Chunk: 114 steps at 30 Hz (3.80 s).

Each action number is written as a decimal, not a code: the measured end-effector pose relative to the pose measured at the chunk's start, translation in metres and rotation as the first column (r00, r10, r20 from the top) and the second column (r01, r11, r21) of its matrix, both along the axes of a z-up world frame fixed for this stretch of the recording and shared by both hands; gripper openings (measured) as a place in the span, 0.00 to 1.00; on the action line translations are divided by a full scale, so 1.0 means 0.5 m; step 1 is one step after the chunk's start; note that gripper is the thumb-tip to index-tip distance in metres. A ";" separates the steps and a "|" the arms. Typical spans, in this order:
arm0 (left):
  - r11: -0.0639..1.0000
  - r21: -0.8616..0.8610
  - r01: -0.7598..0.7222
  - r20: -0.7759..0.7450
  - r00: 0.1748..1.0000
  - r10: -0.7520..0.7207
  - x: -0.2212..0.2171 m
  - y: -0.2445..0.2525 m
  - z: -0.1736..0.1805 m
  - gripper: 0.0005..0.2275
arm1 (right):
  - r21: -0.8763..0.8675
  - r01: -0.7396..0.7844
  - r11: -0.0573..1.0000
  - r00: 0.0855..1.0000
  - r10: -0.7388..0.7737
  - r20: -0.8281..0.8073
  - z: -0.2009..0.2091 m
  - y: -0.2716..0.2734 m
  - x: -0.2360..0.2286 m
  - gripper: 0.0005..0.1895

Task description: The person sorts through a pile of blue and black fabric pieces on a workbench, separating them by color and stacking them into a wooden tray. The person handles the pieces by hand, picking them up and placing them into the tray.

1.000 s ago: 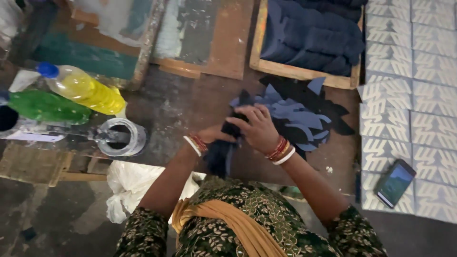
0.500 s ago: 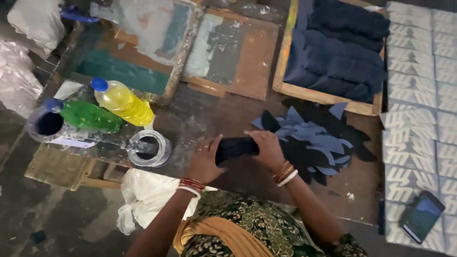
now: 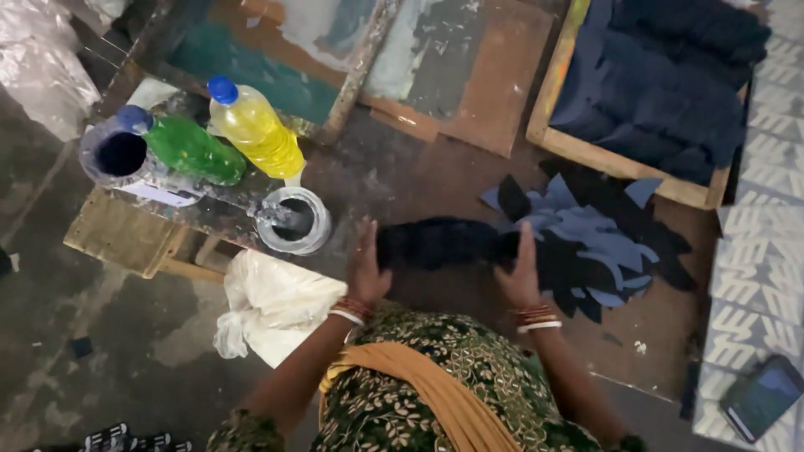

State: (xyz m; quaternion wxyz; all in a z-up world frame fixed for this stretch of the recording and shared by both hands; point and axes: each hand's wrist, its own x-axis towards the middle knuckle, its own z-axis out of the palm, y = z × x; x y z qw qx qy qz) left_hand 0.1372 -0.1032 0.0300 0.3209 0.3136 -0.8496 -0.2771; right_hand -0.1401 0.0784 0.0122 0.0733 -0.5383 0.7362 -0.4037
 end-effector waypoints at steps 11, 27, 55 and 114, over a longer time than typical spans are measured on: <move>0.979 0.189 0.076 0.325 0.936 -0.135 -0.153 -0.117 0.120 0.48 | 0.029 0.116 0.993 0.980 -0.109 -0.169 0.106 -0.134 0.000 0.41; 0.998 -0.040 0.056 -0.063 0.996 -0.058 -0.043 -0.058 -0.033 0.39 | -0.142 0.060 0.988 0.988 -0.079 -0.131 0.016 -0.062 0.046 0.43; 0.951 0.095 0.294 0.055 0.952 -0.300 -0.132 -0.108 -0.019 0.41 | -0.087 0.163 0.983 0.982 -0.154 0.106 -0.047 -0.057 0.035 0.48; 0.989 -0.110 -0.101 0.543 0.827 0.145 -0.119 -0.007 -0.086 0.26 | 0.242 0.520 0.819 0.852 -0.515 -0.090 0.107 0.119 -0.708 0.15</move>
